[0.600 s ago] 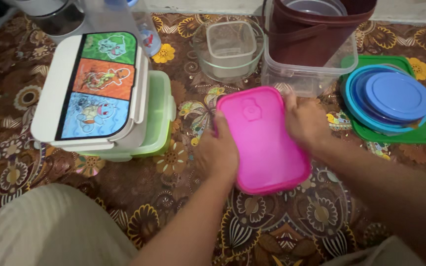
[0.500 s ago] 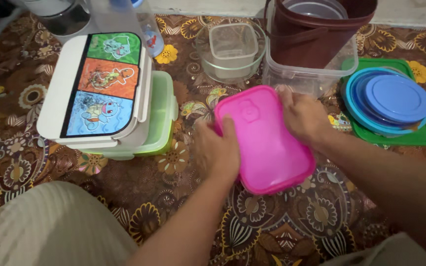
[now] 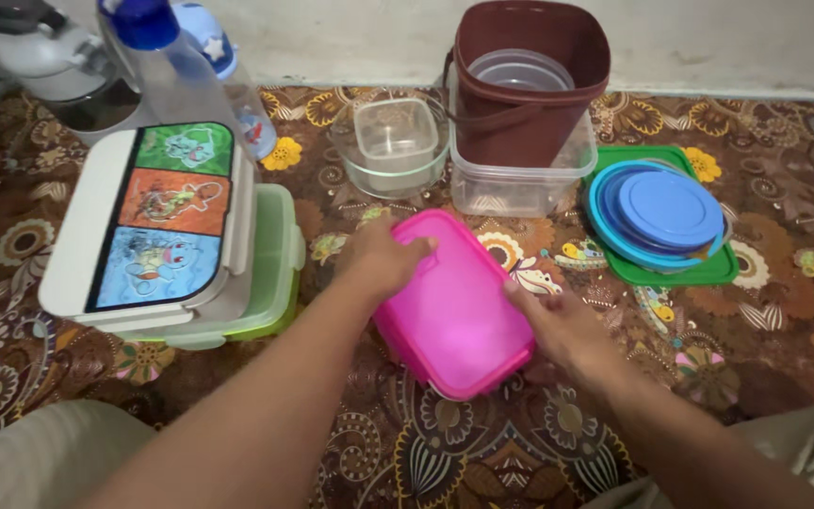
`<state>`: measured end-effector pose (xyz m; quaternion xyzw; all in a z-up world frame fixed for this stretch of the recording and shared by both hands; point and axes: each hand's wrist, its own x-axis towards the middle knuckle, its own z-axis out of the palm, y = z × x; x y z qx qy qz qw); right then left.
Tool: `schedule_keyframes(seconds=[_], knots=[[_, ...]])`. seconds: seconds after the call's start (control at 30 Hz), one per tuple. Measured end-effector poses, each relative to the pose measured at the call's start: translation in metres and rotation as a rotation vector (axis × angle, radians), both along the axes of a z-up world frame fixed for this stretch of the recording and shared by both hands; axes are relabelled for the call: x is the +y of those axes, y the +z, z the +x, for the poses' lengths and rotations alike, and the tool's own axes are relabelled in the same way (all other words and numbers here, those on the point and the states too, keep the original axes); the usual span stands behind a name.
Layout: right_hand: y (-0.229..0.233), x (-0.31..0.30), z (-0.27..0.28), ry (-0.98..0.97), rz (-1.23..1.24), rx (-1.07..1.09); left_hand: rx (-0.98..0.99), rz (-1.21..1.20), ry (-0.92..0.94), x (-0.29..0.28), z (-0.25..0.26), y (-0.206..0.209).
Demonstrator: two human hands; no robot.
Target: The person opens and closes several plastic containers and water bottles, then stacks them on a patterned floor. They handle a pink container, a white compartmentalized container, a green container, and multiple water bottles, arranging them into neat stacks.
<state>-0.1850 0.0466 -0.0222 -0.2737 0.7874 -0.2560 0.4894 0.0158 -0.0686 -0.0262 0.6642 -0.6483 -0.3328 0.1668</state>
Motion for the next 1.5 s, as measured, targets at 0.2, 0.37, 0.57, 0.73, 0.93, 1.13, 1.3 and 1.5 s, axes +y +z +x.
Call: schedule_keyframes(seconds=[0.2,0.37,0.57,0.73,0.93,1.13,1.3,1.5], knots=[[-0.006,-0.014,-0.007,-0.045,0.020,0.159,-0.057,0.142,0.143,0.031,0.020,0.012],[-0.019,-0.040,-0.014,-0.144,-0.361,-0.080,-0.072,0.273,0.193,0.044,0.037,0.009],[-0.030,-0.032,0.003,-0.213,-0.207,-0.030,-0.125,0.250,0.263,0.041,0.029,0.000],[-0.023,-0.046,0.005,-0.123,-0.179,0.209,-0.063,0.173,0.344,0.043,0.027,-0.004],[-0.019,-0.047,0.010,-0.040,-0.106,0.348,0.010,0.191,0.412,0.049,0.028,-0.008],[-0.014,-0.044,0.015,-0.054,-0.063,0.360,0.018,0.234,0.439,0.053,0.025,-0.005],[-0.010,-0.044,0.018,-0.091,-0.042,0.334,0.047,0.250,0.484,0.056,0.022,0.002],[-0.010,-0.043,0.018,-0.103,-0.053,0.339,0.057,0.228,0.560,0.056,0.021,0.000]])
